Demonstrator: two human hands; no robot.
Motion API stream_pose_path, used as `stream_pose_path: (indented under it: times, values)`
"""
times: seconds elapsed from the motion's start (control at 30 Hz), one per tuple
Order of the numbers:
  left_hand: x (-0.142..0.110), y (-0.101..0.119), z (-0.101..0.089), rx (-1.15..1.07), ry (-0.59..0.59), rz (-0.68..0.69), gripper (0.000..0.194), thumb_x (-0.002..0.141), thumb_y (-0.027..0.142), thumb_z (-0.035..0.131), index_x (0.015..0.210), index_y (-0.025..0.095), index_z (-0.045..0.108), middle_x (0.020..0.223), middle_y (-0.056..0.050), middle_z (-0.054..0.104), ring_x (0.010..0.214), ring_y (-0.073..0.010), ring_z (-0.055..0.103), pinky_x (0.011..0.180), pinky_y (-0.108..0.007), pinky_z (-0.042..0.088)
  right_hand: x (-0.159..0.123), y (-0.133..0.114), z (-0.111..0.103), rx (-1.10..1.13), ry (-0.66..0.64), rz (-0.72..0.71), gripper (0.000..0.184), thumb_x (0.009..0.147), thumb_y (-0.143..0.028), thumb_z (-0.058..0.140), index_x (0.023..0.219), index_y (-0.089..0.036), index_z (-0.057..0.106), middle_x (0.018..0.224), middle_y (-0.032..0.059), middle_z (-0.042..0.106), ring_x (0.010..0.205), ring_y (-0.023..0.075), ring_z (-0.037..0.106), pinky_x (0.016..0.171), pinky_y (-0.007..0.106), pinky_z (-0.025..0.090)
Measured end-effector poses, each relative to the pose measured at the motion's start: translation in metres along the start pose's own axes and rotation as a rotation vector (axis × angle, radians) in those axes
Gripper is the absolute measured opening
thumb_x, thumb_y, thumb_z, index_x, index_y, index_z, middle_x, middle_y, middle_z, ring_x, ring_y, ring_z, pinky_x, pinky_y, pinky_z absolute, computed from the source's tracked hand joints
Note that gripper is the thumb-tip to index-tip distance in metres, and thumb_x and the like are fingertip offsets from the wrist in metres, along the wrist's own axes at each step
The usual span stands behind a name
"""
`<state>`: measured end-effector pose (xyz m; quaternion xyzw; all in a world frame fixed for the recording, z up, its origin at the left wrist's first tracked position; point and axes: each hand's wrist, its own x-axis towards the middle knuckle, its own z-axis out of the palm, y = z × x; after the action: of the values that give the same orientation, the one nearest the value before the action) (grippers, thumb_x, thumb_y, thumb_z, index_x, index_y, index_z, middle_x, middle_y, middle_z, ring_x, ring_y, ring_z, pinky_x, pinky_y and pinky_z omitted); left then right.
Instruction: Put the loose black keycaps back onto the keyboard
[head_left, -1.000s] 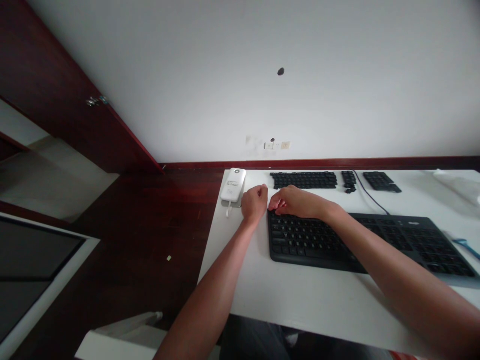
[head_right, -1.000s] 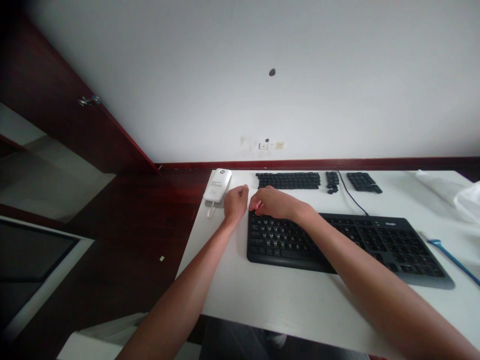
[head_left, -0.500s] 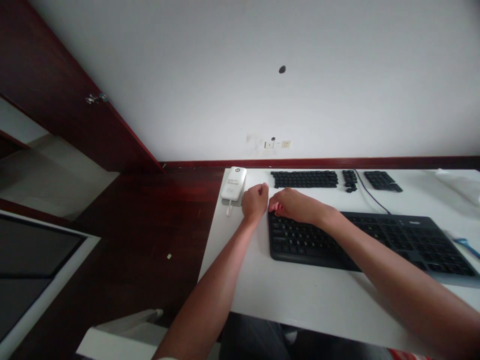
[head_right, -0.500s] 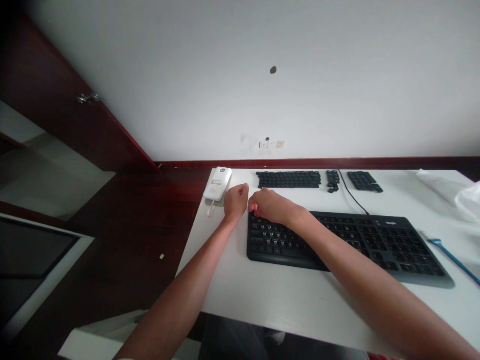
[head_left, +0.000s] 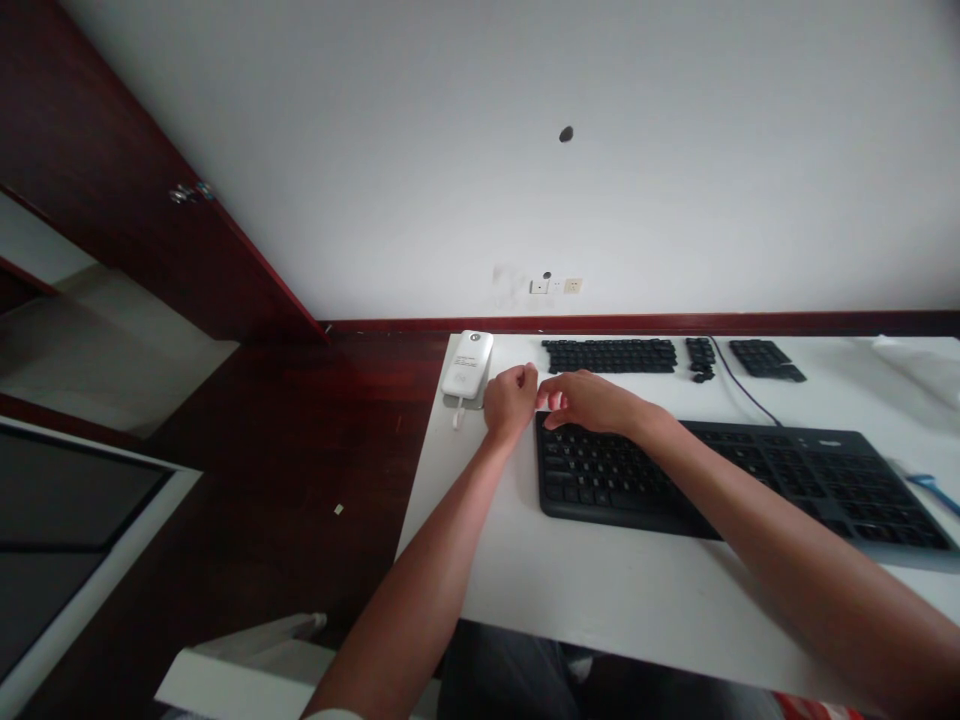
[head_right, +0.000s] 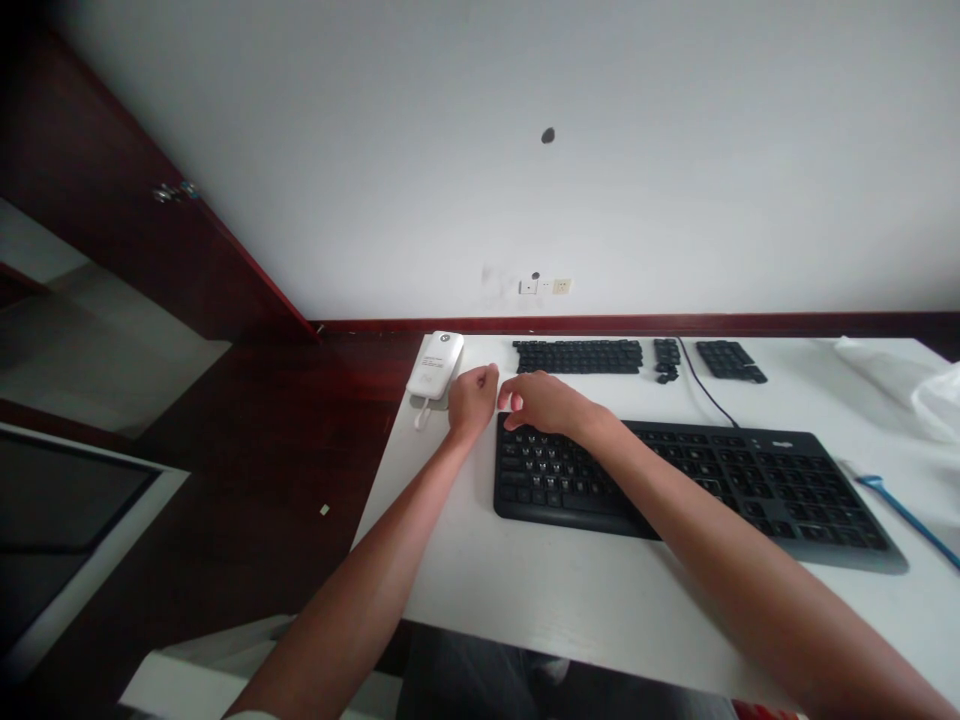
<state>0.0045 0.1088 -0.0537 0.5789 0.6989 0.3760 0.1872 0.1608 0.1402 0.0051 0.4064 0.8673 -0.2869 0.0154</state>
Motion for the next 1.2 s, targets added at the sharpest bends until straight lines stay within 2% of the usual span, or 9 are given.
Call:
stream_pose_path:
  times: [0.07,0.2,0.33,0.77,1.0,1.1,1.2]
  values:
    - [0.000,0.001,-0.001,0.014,0.007,0.002,0.052,0.106,0.045,0.041,0.066,0.021,0.064,0.067,-0.004,0.068,0.059,-0.0169,0.049,0.060,-0.032,0.022,0.004,0.005,-0.001,0.013,-0.058,0.019,0.026,0.082,-0.033,0.078,0.105,-0.022,0.078,0.102,0.0055,0.080,0.093,0.0251,0.074,0.083,0.032,0.052]
    - [0.000,0.001,0.000,0.040,0.021,0.013,0.050,0.105,0.044,0.042,0.068,0.021,0.066,0.071,-0.005,0.070,0.061,-0.0173,0.051,0.061,-0.032,0.022,0.012,0.010,-0.003,0.070,-0.159,-0.028,0.022,0.084,-0.033,0.074,0.101,-0.020,0.080,0.104,0.0065,0.081,0.102,0.0268,0.075,0.087,0.031,0.052]
    - [-0.001,0.000,0.001,0.041,0.009,0.013,0.051,0.106,0.046,0.041,0.068,0.021,0.065,0.069,-0.005,0.069,0.061,-0.0171,0.050,0.061,-0.032,0.022,0.017,0.008,-0.006,0.047,-0.213,-0.024,0.024,0.083,-0.031,0.073,0.103,-0.018,0.081,0.104,0.0079,0.081,0.099,0.0267,0.075,0.086,0.031,0.052]
    - [0.001,-0.001,0.002,0.015,0.012,0.035,0.050,0.103,0.046,0.042,0.062,0.020,0.052,0.062,0.000,0.057,0.061,-0.0151,0.043,0.060,-0.030,0.021,0.017,-0.004,-0.008,-0.102,-0.165,0.012,0.021,0.083,-0.026,0.077,0.102,-0.019,0.081,0.102,0.0083,0.081,0.097,0.0283,0.075,0.082,0.032,0.051]
    - [0.002,-0.004,0.005,-0.016,0.036,0.070,0.049,0.103,0.046,0.043,0.061,0.021,0.046,0.059,0.002,0.049,0.059,-0.0142,0.041,0.060,-0.030,0.024,0.012,0.003,-0.009,-0.078,-0.150,-0.083,0.022,0.086,-0.026,0.075,0.106,-0.020,0.081,0.104,0.0063,0.081,0.099,0.0253,0.074,0.083,0.029,0.049]
    - [0.004,-0.006,0.007,-0.030,0.058,0.080,0.050,0.102,0.046,0.045,0.059,0.021,0.044,0.057,0.002,0.044,0.058,-0.0137,0.039,0.060,-0.031,0.023,0.011,0.005,-0.010,-0.107,-0.165,-0.144,0.019,0.091,-0.029,0.068,0.098,-0.018,0.081,0.098,0.0072,0.080,0.094,0.0256,0.074,0.079,0.031,0.048]
    - [0.005,-0.008,0.008,-0.042,0.073,0.102,0.050,0.101,0.046,0.046,0.058,0.020,0.042,0.055,0.003,0.040,0.057,-0.0132,0.037,0.059,-0.031,0.021,0.013,0.006,-0.009,-0.119,-0.179,-0.150,0.024,0.094,-0.033,0.064,0.095,-0.017,0.082,0.097,0.0080,0.080,0.090,0.0257,0.073,0.076,0.032,0.048]
